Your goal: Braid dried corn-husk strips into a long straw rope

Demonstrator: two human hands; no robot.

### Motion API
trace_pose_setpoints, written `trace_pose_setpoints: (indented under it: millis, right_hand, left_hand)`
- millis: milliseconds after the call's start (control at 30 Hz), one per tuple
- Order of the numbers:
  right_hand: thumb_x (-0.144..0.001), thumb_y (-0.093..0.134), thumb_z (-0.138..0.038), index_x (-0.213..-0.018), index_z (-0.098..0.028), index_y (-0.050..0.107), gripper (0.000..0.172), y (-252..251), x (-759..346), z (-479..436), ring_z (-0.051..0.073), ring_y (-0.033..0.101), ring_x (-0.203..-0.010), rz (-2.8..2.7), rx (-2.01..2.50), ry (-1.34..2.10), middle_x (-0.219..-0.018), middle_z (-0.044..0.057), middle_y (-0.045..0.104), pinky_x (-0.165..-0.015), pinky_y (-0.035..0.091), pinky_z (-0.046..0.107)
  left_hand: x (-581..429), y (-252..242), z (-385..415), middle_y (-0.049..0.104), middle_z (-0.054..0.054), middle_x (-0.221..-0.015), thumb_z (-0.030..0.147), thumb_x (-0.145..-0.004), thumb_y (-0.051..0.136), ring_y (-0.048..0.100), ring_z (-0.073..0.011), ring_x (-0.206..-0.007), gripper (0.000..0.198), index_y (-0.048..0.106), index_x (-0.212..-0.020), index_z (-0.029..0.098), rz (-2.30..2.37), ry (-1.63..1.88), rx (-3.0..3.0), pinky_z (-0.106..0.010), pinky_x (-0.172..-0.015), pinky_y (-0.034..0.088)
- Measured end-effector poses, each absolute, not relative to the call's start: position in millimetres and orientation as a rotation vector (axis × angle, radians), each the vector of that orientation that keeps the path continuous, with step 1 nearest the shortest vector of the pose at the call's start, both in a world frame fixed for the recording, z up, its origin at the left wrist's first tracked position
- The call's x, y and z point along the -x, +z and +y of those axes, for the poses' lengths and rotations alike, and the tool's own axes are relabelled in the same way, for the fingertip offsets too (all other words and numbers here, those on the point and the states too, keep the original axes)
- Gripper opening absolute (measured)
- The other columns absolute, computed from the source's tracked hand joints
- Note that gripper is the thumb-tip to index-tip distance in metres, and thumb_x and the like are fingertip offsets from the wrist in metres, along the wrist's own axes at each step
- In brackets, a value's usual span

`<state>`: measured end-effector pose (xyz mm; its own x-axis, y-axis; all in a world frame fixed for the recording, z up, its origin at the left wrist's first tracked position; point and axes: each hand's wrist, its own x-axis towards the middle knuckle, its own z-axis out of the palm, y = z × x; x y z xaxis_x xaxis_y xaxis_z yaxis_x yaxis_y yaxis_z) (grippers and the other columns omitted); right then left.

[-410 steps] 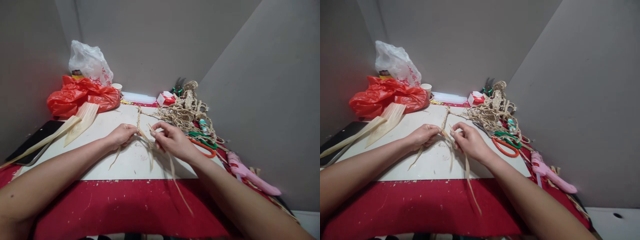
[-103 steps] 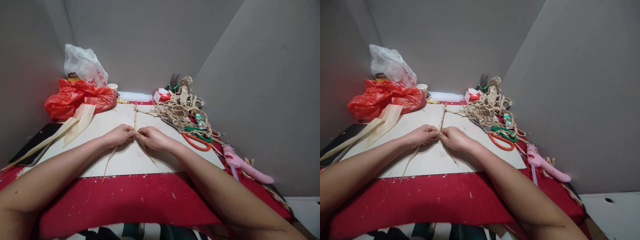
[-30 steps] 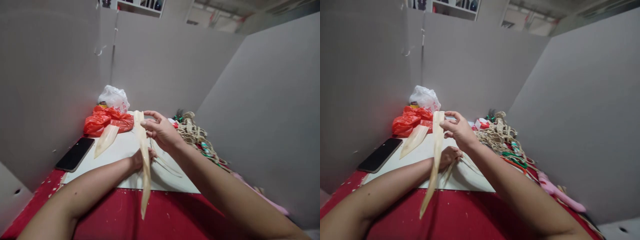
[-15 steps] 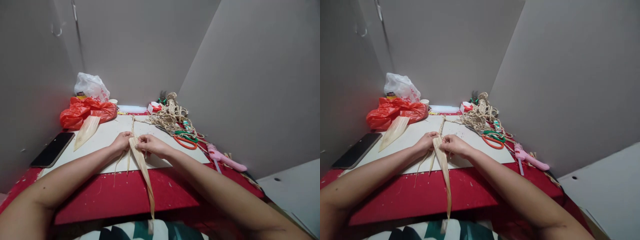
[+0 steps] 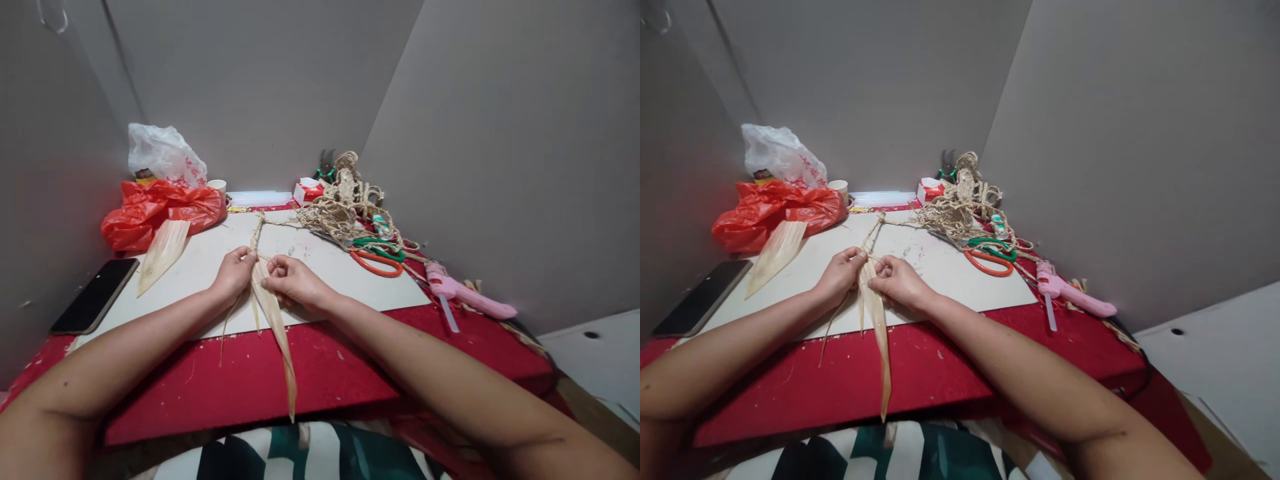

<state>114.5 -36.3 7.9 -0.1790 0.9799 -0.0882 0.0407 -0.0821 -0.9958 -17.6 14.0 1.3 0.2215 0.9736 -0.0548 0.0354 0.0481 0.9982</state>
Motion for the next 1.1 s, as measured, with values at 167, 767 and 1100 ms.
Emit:
trace_pose_setpoints:
  millis: [167, 767, 1100]
  right_hand:
    - [-0.067, 0.062, -0.021, -0.082, -0.019, 0.046, 0.022, 12, -112, -40, 0.006, 0.042, -0.036, -1.260, 1.098, 1.499, -0.048, -0.009, 0.048, -0.032, 0.031, 0.015]
    - [-0.068, 0.068, -0.027, -0.066, -0.016, 0.047, 0.024, 10, -125, -28, 0.001, 0.030, -0.034, -1.015, 1.045, 1.693, -0.043, -0.009, 0.040, -0.032, 0.016, 0.013]
    - [-0.071, 0.062, -0.024, -0.064, -0.014, 0.053, 0.015, 21, -130, -34, 0.005, 0.040, -0.032, -1.376, 1.204, 1.495, -0.039, -0.005, 0.050, -0.034, 0.033, 0.015]
  left_hand:
    - [17, -4, 15, 0.049, 0.004, -0.048, 0.029, -0.076, 0.052, 0.043, -0.0075, -0.038, 0.014, 0.049, -0.071, 0.017, 1.054, 1.015, -1.386, -0.018, -0.039, 0.030]
    - [16, -7, 16, 0.051, 0.003, -0.052, 0.028, -0.076, 0.053, 0.045, -0.0078, -0.043, 0.014, 0.049, -0.072, 0.016, 1.032, 1.004, -1.379, -0.018, -0.042, 0.031]
    - [20, 7, 16, 0.051, 0.002, -0.053, 0.030, -0.076, 0.053, 0.038, -0.0061, -0.040, 0.019, 0.048, -0.064, 0.017, 1.114, 1.002, -1.371, -0.018, -0.040, 0.030]
